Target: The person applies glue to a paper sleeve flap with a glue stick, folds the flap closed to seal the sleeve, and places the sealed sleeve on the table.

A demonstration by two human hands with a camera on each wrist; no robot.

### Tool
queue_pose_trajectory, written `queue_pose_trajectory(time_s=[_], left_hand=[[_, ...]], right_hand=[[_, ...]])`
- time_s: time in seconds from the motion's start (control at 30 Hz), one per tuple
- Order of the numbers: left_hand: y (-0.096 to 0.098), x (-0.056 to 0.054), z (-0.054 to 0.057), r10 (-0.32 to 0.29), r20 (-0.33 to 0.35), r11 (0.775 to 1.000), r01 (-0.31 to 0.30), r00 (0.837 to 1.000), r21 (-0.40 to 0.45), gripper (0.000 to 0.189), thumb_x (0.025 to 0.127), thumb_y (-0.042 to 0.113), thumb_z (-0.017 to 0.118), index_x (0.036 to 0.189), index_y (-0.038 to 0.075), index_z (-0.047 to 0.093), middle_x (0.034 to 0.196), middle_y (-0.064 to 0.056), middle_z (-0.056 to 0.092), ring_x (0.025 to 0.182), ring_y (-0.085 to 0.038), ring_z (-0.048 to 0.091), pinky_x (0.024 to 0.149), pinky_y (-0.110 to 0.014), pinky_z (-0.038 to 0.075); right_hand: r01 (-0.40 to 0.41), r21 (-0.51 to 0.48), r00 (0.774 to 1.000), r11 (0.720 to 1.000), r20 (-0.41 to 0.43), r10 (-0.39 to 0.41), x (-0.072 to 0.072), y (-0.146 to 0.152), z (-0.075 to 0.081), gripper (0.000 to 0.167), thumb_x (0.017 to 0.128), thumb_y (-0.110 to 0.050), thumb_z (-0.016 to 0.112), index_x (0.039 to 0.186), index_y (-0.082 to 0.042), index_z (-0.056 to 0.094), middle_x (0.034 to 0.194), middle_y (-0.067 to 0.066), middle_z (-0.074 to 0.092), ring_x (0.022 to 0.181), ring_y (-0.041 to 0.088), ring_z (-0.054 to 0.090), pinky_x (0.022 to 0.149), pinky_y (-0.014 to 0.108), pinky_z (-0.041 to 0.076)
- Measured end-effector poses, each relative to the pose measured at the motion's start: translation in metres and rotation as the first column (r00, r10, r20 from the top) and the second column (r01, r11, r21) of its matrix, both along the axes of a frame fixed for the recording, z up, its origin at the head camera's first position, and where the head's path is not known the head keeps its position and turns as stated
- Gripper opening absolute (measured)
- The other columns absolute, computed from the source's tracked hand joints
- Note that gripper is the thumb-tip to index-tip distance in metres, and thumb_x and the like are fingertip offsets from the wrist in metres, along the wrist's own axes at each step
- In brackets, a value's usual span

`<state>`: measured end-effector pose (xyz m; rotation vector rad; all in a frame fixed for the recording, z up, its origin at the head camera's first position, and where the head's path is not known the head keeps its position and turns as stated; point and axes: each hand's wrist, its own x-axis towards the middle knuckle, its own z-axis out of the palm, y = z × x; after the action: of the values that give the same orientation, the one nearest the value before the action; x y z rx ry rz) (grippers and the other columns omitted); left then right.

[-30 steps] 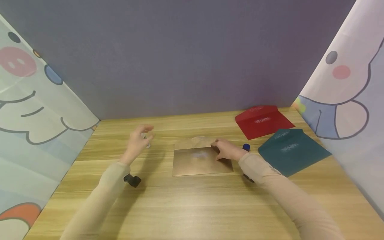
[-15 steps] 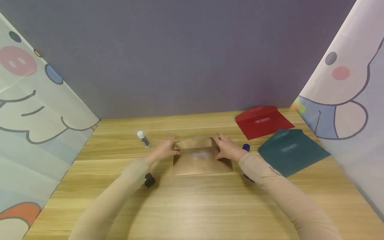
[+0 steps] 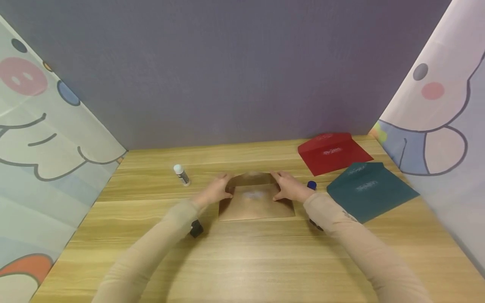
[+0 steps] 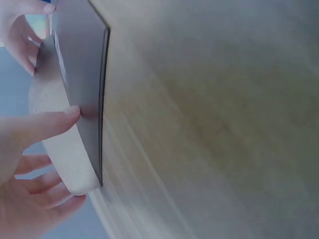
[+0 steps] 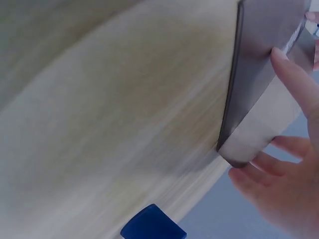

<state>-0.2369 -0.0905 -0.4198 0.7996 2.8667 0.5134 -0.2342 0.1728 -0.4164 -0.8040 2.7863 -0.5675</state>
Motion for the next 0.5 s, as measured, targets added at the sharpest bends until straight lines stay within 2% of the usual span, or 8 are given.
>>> queue_pose_trajectory(time_s=[0.1, 0.23, 0.4, 0.5], left_hand=[[0.001, 0.004, 0.001, -0.014, -0.047, 1.000, 0.013, 0.999, -0.016, 0.062, 0.074, 0.007, 0.070, 0.125, -0.008, 0.039, 0.122, -0.026, 0.042, 0.112, -0.034, 0.044, 0.094, -0.035, 0.040], [0.002, 0.009, 0.003, -0.042, -0.122, 0.998, 0.037, 0.992, -0.045, 0.052, 0.073, 0.006, 0.071, 0.116, -0.007, 0.046, 0.110, -0.020, 0.049, 0.102, -0.029, 0.050, 0.087, -0.032, 0.045], [0.002, 0.012, 0.001, -0.074, -0.185, 0.995, 0.059, 0.980, -0.085, 0.041, 0.073, 0.006, 0.071, 0.107, -0.005, 0.051, 0.101, -0.014, 0.052, 0.093, -0.024, 0.052, 0.081, -0.026, 0.046], [0.003, 0.014, 0.000, -0.086, -0.209, 0.993, 0.067, 0.974, -0.096, 0.036, 0.073, 0.006, 0.071, 0.103, -0.003, 0.053, 0.097, -0.011, 0.053, 0.090, -0.022, 0.053, 0.079, -0.024, 0.047]], right_hand=[[0.002, 0.024, 0.999, 1.000, -0.039, -0.001, 0.003, -0.001, 0.001, 0.085, 0.068, -0.021, 0.076, 0.132, 0.009, 0.029, 0.126, 0.033, 0.036, 0.113, 0.046, 0.038, 0.089, 0.050, 0.039], [-0.007, 0.065, 0.989, 0.998, -0.145, 0.016, 0.009, -0.002, 0.001, 0.079, 0.067, -0.022, 0.077, 0.128, 0.007, 0.037, 0.121, 0.030, 0.044, 0.107, 0.042, 0.047, 0.083, 0.045, 0.045], [-0.026, 0.111, 0.952, 0.993, -0.300, 0.059, 0.015, -0.002, -0.001, 0.066, 0.064, -0.021, 0.079, 0.117, 0.006, 0.049, 0.107, 0.022, 0.054, 0.094, 0.035, 0.055, 0.073, 0.040, 0.049], [-0.054, 0.139, 0.926, 0.989, -0.364, 0.102, 0.019, -0.002, -0.002, 0.056, 0.063, -0.017, 0.079, 0.109, 0.005, 0.054, 0.097, 0.018, 0.057, 0.086, 0.031, 0.057, 0.067, 0.038, 0.050]])
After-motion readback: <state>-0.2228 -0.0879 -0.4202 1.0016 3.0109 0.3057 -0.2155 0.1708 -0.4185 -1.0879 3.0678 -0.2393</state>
